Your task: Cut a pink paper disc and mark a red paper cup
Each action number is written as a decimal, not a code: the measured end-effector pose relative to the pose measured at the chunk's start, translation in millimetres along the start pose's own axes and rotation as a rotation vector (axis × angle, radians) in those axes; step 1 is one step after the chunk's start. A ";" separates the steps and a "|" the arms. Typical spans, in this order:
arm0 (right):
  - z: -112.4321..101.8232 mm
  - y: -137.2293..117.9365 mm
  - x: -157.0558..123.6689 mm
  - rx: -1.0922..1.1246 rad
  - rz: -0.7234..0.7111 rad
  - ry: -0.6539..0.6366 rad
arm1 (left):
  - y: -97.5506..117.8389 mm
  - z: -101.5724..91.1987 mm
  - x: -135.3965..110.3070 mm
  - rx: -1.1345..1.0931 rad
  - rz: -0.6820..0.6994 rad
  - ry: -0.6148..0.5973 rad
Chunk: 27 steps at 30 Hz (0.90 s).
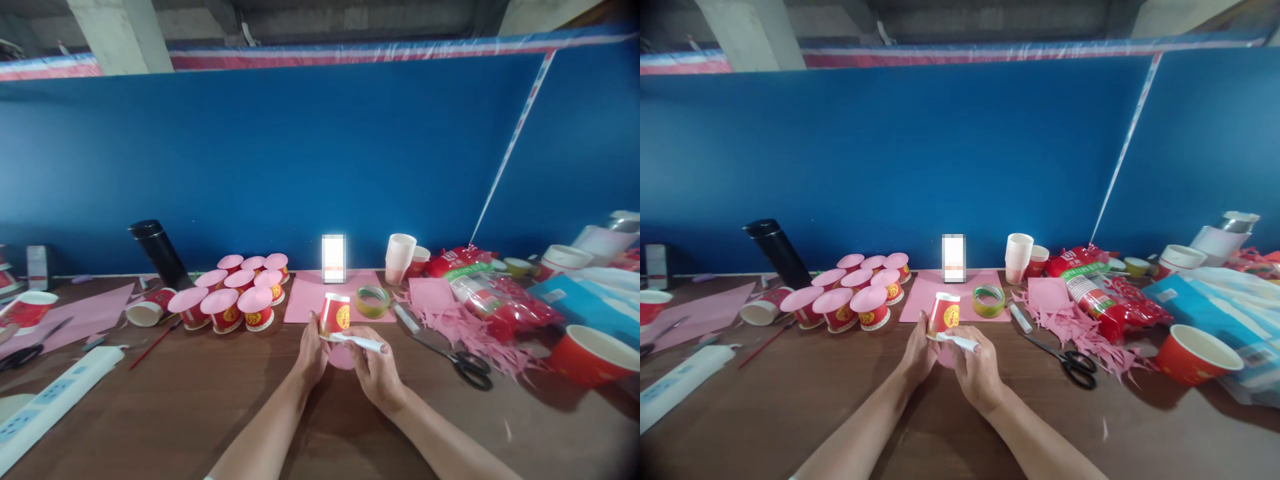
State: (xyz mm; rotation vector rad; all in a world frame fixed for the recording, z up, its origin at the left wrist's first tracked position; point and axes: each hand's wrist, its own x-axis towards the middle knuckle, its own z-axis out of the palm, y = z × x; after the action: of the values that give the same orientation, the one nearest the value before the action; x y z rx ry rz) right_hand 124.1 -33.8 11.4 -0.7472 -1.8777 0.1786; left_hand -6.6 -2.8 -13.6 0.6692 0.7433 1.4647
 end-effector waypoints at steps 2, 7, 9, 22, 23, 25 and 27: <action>0.2 0.6 -0.8 0.005 0.001 -0.002 | 0.2 -0.2 0.0 -0.018 -0.006 0.003; 1.1 1.8 -2.4 0.031 -0.002 -0.026 | 2.6 2.2 -1.9 -0.044 -0.014 0.005; 1.2 1.9 -2.3 0.029 0.000 -0.031 | 3.3 3.3 -2.6 -0.038 -0.009 0.012; 4.4 4.8 -5.4 0.013 0.001 -0.012 | 2.2 1.8 -2.4 -0.061 0.020 -0.008; 4.8 5.4 -5.9 0.016 0.002 -0.005 | 2.2 1.8 -2.4 -0.058 0.018 -0.006; 5.6 6.1 -6.7 0.012 0.005 -0.001 | 1.9 1.5 -2.1 -0.055 0.017 -0.013; 6.0 6.2 -6.9 0.003 0.005 -0.001 | 1.4 1.0 -1.4 -0.062 0.021 -0.025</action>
State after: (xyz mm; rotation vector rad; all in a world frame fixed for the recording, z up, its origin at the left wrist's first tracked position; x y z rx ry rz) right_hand 123.1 -31.6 0.6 -0.7501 -1.8757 0.1851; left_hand -6.7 -4.1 -11.8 0.6483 0.6710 1.4900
